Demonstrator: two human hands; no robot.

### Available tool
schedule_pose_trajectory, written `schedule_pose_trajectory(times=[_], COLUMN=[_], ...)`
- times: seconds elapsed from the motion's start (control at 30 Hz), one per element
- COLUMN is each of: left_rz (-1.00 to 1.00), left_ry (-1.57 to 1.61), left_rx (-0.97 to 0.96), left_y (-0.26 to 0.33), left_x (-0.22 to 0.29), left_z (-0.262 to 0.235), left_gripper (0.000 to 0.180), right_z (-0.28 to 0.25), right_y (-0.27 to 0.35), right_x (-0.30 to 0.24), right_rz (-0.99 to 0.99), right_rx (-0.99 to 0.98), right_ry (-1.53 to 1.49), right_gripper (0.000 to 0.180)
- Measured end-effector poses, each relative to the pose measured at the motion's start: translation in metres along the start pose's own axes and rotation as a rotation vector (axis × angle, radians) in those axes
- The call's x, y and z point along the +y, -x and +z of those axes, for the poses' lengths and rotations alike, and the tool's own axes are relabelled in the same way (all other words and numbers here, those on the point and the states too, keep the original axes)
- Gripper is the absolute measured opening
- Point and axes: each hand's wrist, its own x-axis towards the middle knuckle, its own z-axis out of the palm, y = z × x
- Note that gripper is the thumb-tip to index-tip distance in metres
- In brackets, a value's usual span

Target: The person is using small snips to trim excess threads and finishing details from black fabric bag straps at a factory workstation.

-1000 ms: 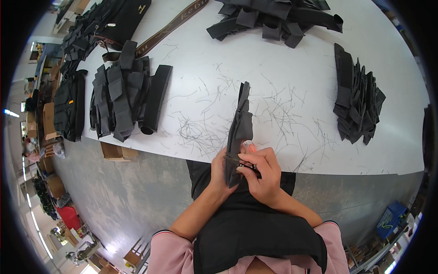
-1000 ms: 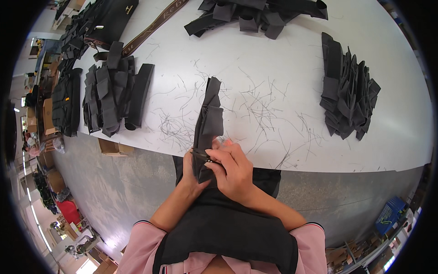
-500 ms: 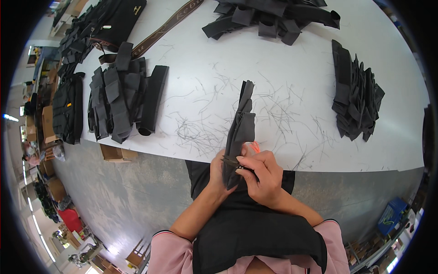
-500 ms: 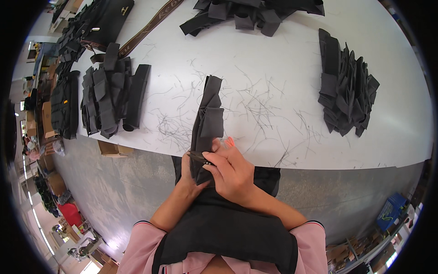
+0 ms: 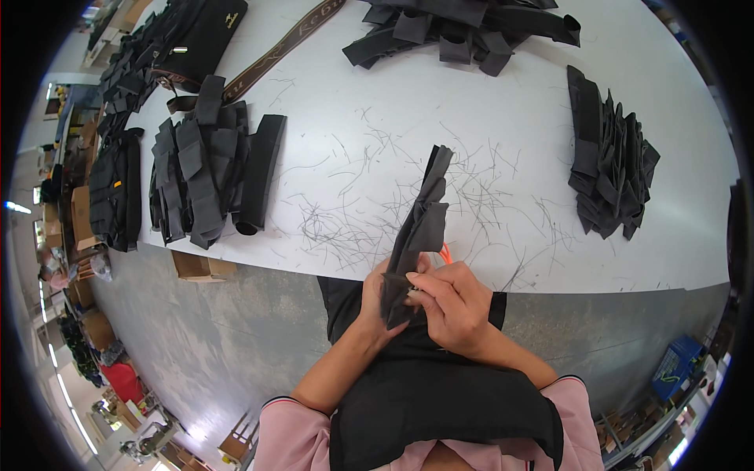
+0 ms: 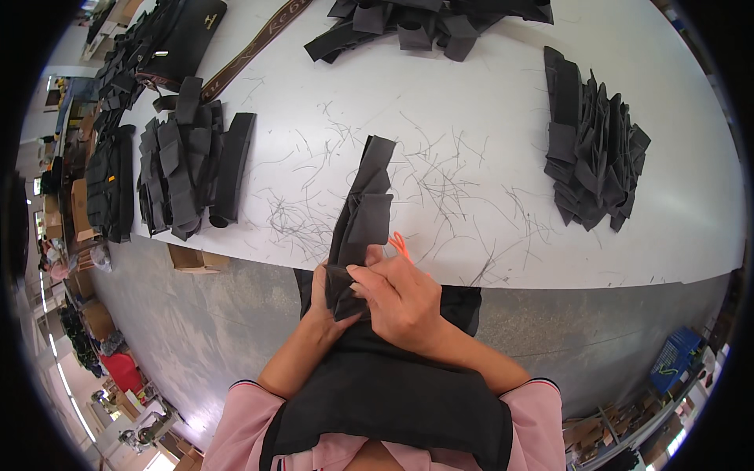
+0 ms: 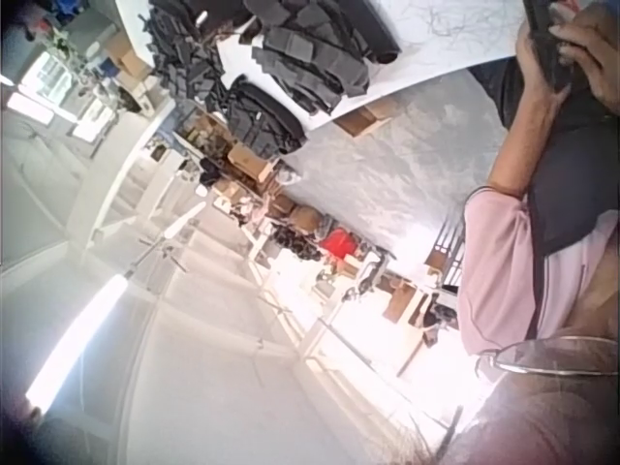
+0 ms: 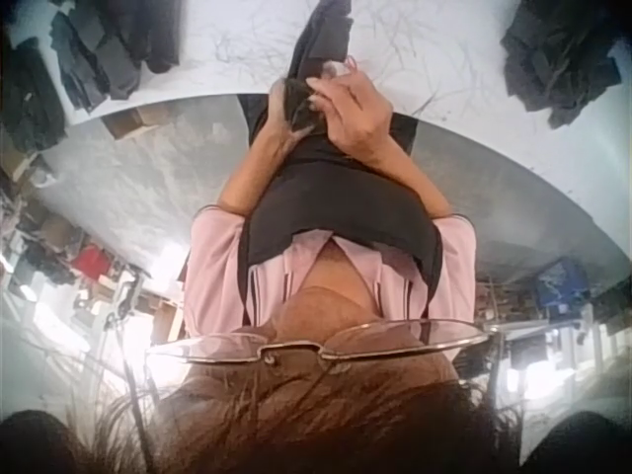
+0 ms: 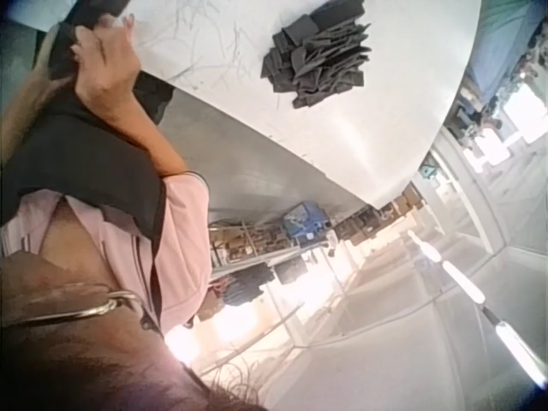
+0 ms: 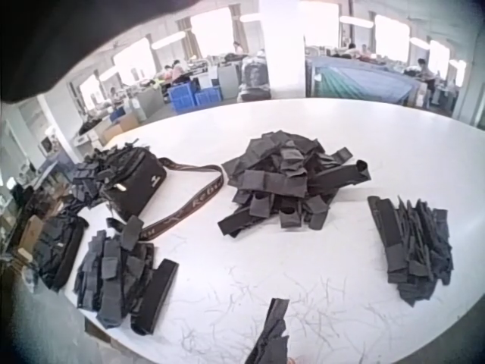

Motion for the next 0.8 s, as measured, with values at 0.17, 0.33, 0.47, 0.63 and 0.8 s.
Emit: schedule_pose_trajectory(times=[0.17,0.33,0.47,0.63,0.8], left_rz=[-0.072,0.303,0.416,0.645,0.685], left_ry=[0.072,-0.254,-0.344,-0.406,-0.405], left_rx=[0.201,-0.088,0.078,0.166,0.128], left_y=[-0.001,-0.007,-0.006,-0.007,-0.008], left_x=[-0.002,0.002,-0.001,-0.003,-0.003], left_z=[0.000,-0.013,-0.004,-0.006,-0.008], left_gripper=[0.023,0.027,0.023,0.021,0.021], right_z=[-0.003,-0.021,-0.030,-0.038,-0.040], right_y=[0.004,-0.005,-0.011,-0.014,-0.014], right_x=[-0.001,-0.010,-0.016,-0.020,-0.018], right_rz=[0.184,0.217,0.093,0.065,0.060], right_rx=[0.007,-0.033,-0.171,-0.230,-0.225], right_ry=[-0.141,-0.122,0.099,0.221,0.259], right_gripper=[0.028,0.028,0.031,0.034,0.033])
